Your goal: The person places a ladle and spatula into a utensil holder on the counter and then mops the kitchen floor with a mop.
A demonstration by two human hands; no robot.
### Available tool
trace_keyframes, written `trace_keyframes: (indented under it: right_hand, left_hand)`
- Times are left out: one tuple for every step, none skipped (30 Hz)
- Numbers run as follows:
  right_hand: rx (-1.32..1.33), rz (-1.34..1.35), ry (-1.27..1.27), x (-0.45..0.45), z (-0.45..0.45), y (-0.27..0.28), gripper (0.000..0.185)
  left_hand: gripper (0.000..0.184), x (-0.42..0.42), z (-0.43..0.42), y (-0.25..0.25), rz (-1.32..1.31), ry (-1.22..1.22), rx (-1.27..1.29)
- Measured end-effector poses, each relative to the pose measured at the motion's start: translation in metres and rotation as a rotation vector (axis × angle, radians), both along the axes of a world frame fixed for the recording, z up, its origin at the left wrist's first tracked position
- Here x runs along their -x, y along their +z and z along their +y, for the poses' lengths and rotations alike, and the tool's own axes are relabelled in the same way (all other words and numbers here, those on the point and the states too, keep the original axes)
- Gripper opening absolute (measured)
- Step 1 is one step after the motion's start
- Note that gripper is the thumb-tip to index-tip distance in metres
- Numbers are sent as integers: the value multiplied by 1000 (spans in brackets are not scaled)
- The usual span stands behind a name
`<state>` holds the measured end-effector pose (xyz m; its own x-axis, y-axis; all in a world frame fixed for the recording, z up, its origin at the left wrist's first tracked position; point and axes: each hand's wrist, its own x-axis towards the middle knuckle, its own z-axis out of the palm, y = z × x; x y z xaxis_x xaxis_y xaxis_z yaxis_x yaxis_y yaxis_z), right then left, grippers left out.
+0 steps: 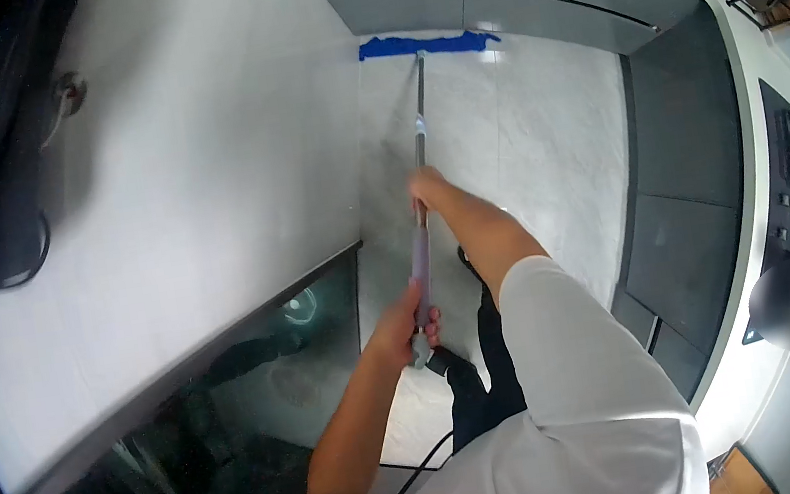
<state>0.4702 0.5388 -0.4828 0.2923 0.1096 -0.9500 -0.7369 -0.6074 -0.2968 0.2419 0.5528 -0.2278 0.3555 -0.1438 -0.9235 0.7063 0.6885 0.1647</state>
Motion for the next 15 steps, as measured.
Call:
trace_keyframes:
  right_hand:
    - [25, -19, -51, -11, 7, -8, 18]
    - [51, -37, -102, -23, 15, -1, 21]
    - [76, -56, -153, -32, 20, 4, 26]
    - [8, -219, 220, -24, 17, -20, 26]
    - [-67, -373, 591, 4, 4, -62, 26]
    - [-156, -534, 963, 28, -4, -82, 26]
    - [-149, -591, 959, 67, -13, -90, 27]
    - [-118, -453, 642, 129, -24, -93, 28]
    - [-95, -341, 260, 193, -34, -89, 29]
    - [-65, -277, 74, 244, -39, -76, 30]
    - [-12, -217, -3, 282, -42, -57, 32]
    - [72, -161, 50, 285, -38, -20, 33]
    - [151, -100, 105, 285, -33, 23, 35]
    - [116, -140, 108, 278, -26, 20, 36]
    - [84, -186, 114, 258, -19, 10, 37]
  left_hand:
    - [43, -19, 4, -3, 7, -8, -52]
    - [44, -25, 8, -12, 21, -66, -104]
    - [45, -28, 9, -23, 35, -125, -157]
    - [46, -23, 9, -32, 55, -183, -208]
    - [47, 0, 6, -44, 31, -237, -238]
    - [48, 31, 1, -54, 1, -289, -275]
    - [49, 59, -8, -51, 62, -273, -261]
    - [51, 100, -18, -42, 129, -259, -248]
    - [54, 161, -30, -44, 153, -298, -256]
    - [56, 203, -39, -33, 196, -303, -270]
    - [55, 208, -42, 5, 328, -284, -265]
    - [52, 192, -38, 52, 329, -284, -278]
    - [49, 215, -38, 50, 336, -245, -262]
    - [48, 206, -31, 51, 327, -263, -279]
    - [48, 186, -24, 47, 312, -279, -294]
